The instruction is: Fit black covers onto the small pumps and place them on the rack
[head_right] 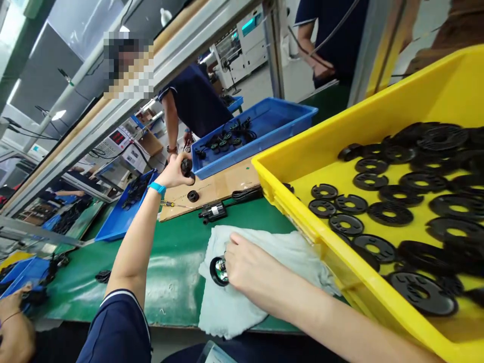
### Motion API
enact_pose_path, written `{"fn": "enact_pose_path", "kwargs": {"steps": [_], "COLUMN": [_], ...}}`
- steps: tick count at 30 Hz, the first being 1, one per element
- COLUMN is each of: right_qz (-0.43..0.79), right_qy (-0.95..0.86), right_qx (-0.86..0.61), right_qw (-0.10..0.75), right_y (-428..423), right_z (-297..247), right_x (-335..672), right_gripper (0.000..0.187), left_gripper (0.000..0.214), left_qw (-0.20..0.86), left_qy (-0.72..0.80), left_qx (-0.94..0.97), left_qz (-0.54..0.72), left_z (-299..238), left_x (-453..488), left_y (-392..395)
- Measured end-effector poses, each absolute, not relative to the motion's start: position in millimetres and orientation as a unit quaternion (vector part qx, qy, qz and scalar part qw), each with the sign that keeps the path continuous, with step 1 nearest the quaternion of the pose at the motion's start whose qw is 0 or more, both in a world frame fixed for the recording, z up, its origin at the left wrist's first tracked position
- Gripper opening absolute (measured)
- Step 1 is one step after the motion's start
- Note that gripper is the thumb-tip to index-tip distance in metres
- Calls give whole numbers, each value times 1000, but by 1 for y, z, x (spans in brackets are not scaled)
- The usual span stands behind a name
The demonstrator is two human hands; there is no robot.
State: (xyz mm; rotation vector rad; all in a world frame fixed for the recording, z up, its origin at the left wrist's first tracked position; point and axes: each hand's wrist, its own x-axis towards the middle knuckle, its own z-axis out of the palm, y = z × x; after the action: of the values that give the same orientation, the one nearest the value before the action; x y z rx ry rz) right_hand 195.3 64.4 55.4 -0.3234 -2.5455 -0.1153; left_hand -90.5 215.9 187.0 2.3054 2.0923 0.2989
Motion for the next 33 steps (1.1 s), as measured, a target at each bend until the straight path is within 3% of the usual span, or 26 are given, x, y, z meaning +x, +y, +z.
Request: {"fn": "enact_pose_path", "kwargs": {"steps": [7,13,18,24,27,30,33], "right_qz": [-38,-37,-53,-69,-64,-63,-67], "right_qy": [-950,-953,-957,-957,-961,-962,-960], "right_qx": [-119,-134,-145,-151,-165,-178,-184], "right_qw": [287,270,245,239,212,198,200], "right_y": [75,80,78,75,76,78,82], "right_z": [51,57,65,65,67,71,74], "right_x": [195,198,199,194,196,200,206], "right_gripper": [30,26,27,30,32,34,35], "left_gripper": [78,44,34,42,46,41,35], "left_qw": [49,62,49,-38,-77,-14,76], "left_qy": [800,801,801,802,760,664,600], "left_qx": [598,595,597,586,592,642,720], "left_qz": [17,-18,-9,105,256,383,341], "left_z": [105,74,57,63,72,70,51], "left_x": [-188,-202,-204,-195,-179,-152,-123], "left_y": [204,222,229,208,172,108,34]}}
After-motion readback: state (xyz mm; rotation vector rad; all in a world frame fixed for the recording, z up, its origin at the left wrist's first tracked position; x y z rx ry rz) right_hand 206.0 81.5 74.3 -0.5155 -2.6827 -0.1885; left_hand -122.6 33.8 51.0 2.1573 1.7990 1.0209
